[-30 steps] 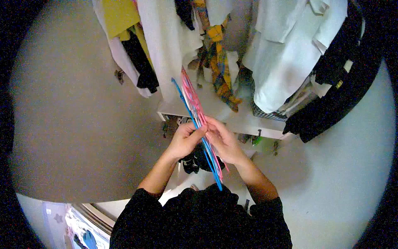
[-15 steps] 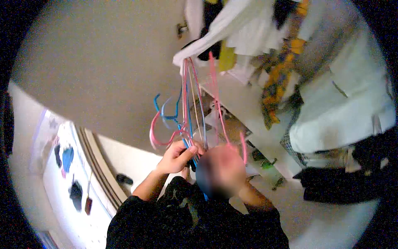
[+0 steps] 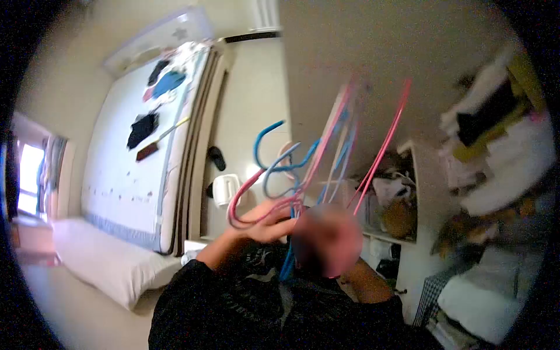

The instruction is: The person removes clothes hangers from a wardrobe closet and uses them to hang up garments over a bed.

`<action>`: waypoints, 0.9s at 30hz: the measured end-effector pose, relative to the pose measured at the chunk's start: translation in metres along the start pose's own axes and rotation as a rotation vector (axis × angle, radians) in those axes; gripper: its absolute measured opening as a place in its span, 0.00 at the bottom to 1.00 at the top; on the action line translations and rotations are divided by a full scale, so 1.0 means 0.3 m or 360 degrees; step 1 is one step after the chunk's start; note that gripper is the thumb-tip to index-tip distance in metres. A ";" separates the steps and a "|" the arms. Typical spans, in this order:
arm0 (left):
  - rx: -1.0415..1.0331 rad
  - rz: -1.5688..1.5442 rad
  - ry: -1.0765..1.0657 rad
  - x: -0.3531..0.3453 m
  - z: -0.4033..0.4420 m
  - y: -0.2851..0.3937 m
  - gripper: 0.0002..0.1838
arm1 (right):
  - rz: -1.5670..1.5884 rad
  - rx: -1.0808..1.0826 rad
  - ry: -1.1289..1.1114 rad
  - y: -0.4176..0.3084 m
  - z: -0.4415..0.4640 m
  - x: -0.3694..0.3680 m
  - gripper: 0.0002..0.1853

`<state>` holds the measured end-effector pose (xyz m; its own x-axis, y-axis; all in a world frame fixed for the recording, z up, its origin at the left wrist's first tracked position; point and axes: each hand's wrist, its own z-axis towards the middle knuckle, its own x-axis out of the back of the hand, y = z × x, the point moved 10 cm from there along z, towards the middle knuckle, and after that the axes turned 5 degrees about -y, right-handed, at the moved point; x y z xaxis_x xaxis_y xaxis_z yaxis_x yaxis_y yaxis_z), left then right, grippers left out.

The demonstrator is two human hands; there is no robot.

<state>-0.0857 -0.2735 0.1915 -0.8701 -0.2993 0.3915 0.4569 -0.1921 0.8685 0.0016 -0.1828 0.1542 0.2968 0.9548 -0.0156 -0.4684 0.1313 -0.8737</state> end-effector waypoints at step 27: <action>0.0850 -0.0070 0.1937 1.047 -1.279 -0.438 0.15 | -0.0096 -0.0173 -0.1181 0.426 0.473 -1.445 0.28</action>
<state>-0.3480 -0.7009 0.0837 -0.0352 -0.9959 0.0833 0.0611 0.0810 0.9948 -0.3049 -0.5420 0.1182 -0.3377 0.8808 0.3320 -0.3729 0.1987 -0.9063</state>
